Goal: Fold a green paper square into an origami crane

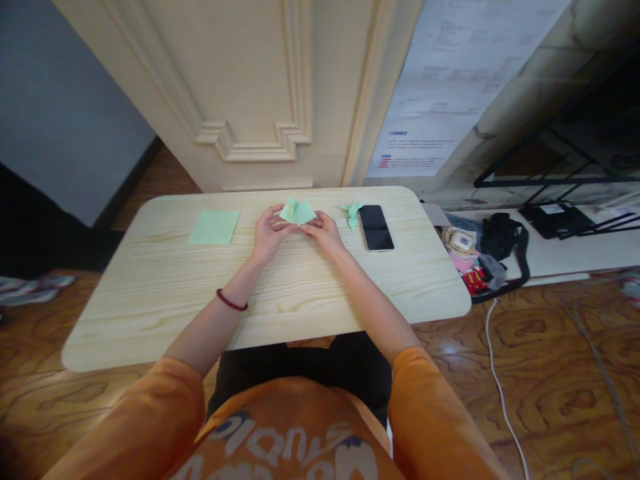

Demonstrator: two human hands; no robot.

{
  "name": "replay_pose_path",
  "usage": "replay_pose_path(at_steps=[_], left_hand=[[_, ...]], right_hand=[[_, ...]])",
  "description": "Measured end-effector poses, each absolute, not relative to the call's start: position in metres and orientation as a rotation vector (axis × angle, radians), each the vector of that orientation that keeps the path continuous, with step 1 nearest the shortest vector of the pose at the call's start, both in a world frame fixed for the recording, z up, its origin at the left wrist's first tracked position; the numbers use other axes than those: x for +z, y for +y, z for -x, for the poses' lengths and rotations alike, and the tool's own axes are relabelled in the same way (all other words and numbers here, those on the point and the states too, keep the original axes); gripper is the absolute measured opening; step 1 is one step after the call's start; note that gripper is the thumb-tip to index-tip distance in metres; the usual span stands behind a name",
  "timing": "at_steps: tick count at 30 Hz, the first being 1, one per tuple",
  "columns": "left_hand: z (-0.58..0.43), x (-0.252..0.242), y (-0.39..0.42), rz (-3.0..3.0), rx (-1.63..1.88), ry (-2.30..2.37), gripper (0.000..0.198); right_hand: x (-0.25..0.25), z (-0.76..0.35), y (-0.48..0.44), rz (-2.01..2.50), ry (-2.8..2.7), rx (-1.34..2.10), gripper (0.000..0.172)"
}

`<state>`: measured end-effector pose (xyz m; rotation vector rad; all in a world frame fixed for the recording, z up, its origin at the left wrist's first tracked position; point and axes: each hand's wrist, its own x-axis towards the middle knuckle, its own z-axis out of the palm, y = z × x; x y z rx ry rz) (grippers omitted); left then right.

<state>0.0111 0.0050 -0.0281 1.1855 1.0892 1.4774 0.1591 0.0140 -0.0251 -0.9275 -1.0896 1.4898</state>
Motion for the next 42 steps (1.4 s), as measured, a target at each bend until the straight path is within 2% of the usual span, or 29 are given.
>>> replay_pose_path(at_steps=[15,25,29,32,38,42], left_hand=[[-0.011,-0.032,0.008,-1.139,1.479,1.100,0.057],[-0.011,-0.027,0.006,-1.168,1.396,1.022,0.037],[-0.008,-0.025,0.006,-1.183,1.370,0.978,0.046],[-0.007,-0.025,0.006,-1.275,1.388,1.029,0.046],[-0.007,-0.030,0.006,-1.378,1.365,1.072,0.032],[-0.009,-0.030,0.005,-1.343,1.382,1.050,0.035]], right_hand=[[-0.024,-0.155,0.013,1.001,-1.266,1.284,0.046],[-0.017,-0.161,0.013,0.991,-1.427,1.203,0.035],[-0.013,-0.161,0.010,1.002,-1.436,1.144,0.024],[-0.012,-0.161,0.008,1.039,-1.414,1.091,0.026],[-0.012,-0.161,0.008,1.034,-1.414,1.061,0.026],[-0.015,-0.160,0.010,1.025,-1.413,1.067,0.026]])
